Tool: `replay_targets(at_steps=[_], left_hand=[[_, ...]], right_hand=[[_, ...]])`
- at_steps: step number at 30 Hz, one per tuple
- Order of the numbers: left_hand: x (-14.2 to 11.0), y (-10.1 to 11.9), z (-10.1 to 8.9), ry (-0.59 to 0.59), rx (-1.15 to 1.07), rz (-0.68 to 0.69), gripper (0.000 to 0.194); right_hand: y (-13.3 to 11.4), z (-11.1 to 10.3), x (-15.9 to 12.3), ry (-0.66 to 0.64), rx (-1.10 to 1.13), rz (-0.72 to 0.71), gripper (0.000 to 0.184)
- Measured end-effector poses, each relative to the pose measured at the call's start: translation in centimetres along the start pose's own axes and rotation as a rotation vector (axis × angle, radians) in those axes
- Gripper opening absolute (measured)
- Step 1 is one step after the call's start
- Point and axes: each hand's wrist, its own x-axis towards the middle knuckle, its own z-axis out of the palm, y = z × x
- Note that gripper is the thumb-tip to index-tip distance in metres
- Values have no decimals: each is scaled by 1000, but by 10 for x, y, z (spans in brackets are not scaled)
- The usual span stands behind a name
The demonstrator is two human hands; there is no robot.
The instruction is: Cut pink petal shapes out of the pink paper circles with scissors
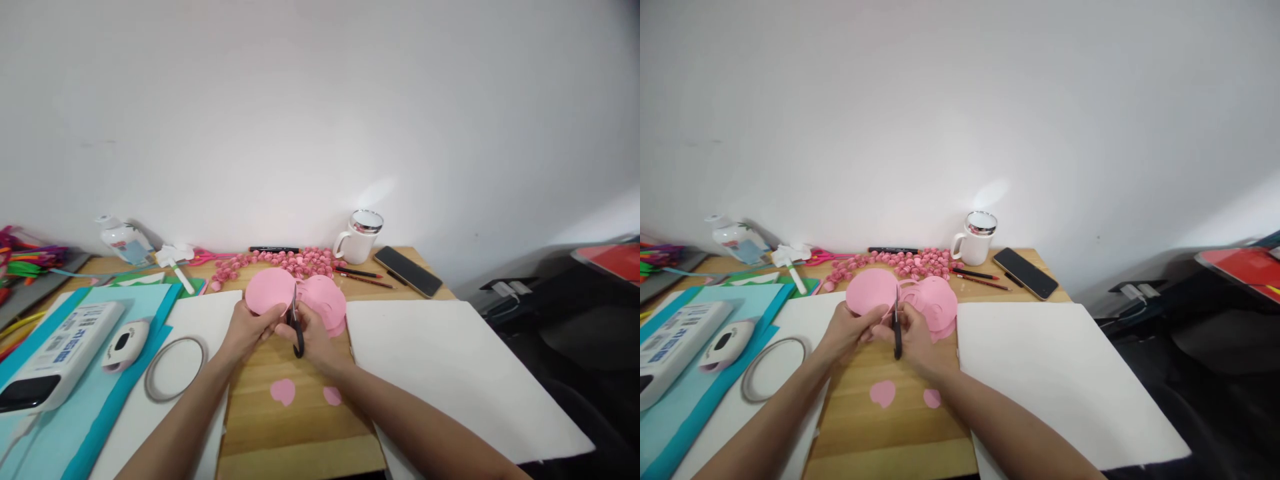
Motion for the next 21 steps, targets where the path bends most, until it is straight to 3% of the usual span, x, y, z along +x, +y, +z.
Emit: replay_targets(at_steps=[12,21], left_hand=[[1,0,-3,-89,-10,31,45],[6,-7,-6,-150,1,57,43]], right_hand=[[0,0,-1,17,23,47,27],[3,-1,-1,4,70,73,26]])
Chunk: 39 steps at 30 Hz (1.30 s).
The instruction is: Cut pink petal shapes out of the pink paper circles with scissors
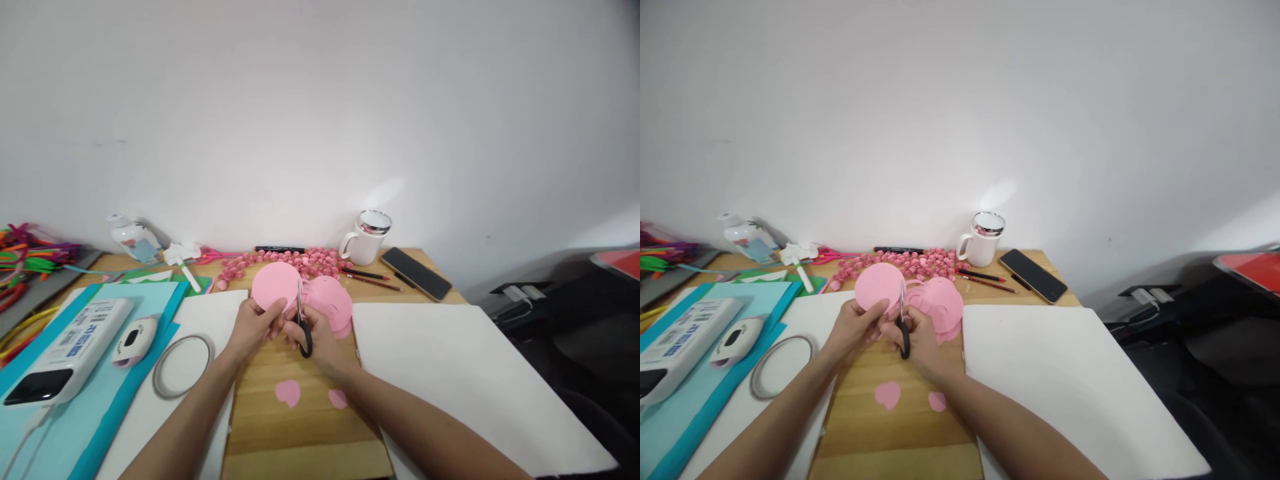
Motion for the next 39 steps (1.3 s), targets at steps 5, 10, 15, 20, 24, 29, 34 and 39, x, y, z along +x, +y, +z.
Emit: replay_targets(at_steps=[5,10,15,20,24,29,34,39], left_hand=[[0,1,2,45,-4,-13,41],[-1,3,2,36,18,-40,38],[0,2,1,38,1,-28,41],[1,0,-1,30,12,-18,45],[1,-1,-2,34,17,-4,46],[2,-3,-2,-7,19,12,45],[0,1,2,-19,9,13,43],[-2,7,3,46,-50,-17,47]], right_hand=[[5,1,1,3,-8,-12,25],[-3,1,2,39,-19,-41,28],[-5,1,2,29,-5,-31,28],[1,-1,2,45,3,-6,26],[2,-2,2,54,-20,11,26],[0,-1,2,49,-30,0,24],[5,-2,2,19,-31,-12,26],[9,-3,2,17,-13,19,34]])
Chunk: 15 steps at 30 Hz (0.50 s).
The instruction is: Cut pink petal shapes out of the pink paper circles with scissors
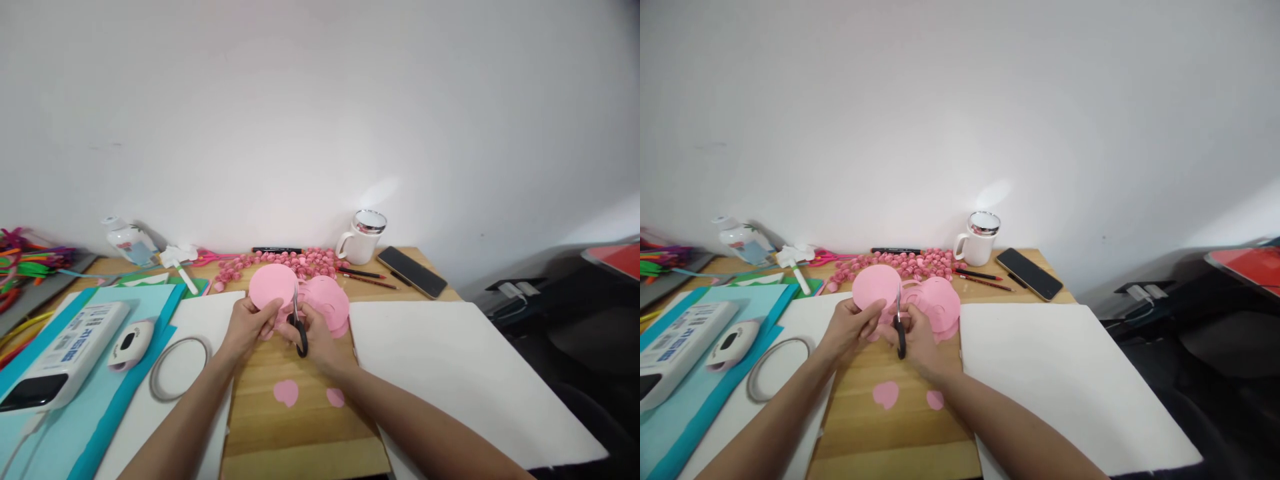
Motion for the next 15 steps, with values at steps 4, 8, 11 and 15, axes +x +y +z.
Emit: replay_targets(at_steps=[4,8,11,15], left_hand=[[0,-1,-1,-2,22,14,45],[0,-2,-1,-5,8,14,44],[0,-2,-1,-19,-2,18,44],[0,-1,-1,-23,-15,4,43]], right_hand=[[-5,1,0,31,59,-4,48],[-8,2,0,30,59,-5,49],[-10,2,-1,28,56,-5,45],[-9,1,-1,30,65,22,47]])
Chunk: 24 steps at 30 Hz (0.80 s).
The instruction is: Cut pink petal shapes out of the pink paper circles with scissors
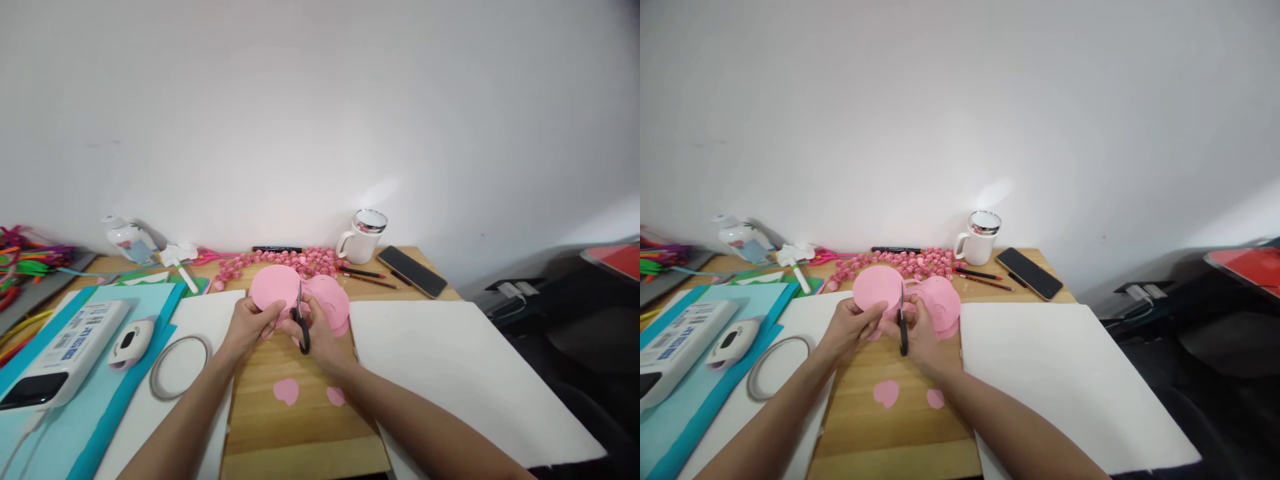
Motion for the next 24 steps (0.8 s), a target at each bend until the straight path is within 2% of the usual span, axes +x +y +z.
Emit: replay_targets(at_steps=[10,16,24], left_hand=[[0,5,-1,57,24,39,44],[-1,4,2,27,-49,10,43],[-5,6,5,135,100,17,47]], right_hand=[[5,-2,2,27,-94,25,46],[11,0,1,-18,-53,33,43],[4,4,-2,-34,-46,42,46]])
